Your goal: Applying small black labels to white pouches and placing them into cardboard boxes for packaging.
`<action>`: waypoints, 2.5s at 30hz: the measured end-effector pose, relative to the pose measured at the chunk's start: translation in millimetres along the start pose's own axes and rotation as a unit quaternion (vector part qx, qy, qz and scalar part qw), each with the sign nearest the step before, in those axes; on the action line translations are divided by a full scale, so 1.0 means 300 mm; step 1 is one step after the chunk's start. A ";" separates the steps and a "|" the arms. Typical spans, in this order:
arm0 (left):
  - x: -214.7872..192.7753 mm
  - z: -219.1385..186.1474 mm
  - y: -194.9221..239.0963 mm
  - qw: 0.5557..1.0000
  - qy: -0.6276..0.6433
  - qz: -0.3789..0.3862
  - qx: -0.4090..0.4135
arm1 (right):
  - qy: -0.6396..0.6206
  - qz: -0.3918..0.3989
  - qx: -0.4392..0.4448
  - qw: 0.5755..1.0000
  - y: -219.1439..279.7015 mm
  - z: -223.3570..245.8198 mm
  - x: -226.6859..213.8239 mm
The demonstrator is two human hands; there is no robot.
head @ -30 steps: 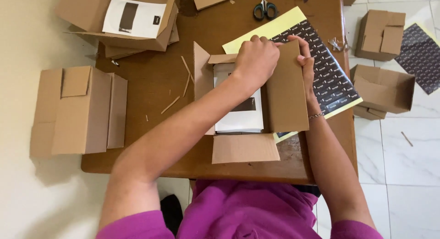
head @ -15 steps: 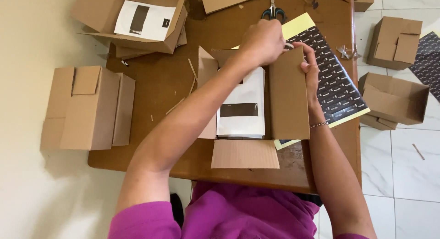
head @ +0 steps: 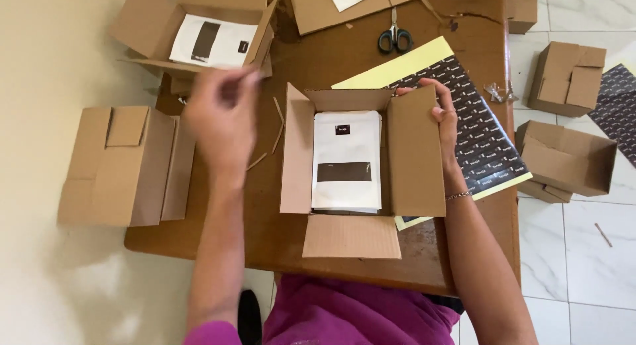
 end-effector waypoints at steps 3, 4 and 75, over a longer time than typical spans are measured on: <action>-0.063 0.151 0.128 0.994 -0.076 -0.041 -0.062 | 0.070 0.055 -0.053 0.995 -0.002 0.019 0.047; -0.052 0.162 0.158 0.994 -0.097 -0.022 -0.054 | 0.081 0.043 -0.060 0.994 -0.002 0.030 0.056; 0.703 -0.246 0.043 0.907 -0.110 0.225 0.338 | 0.222 0.036 -0.018 0.974 0.007 0.042 0.086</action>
Point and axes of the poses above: each hand's wrist, its own y-axis away from the middle knuckle, its own x-axis out of the palm, z = x × y, the point moved 9 cm from there along -y, towards the middle knuckle, and after that the axes turned 11 degrees about -y, right-handed, at the moved point
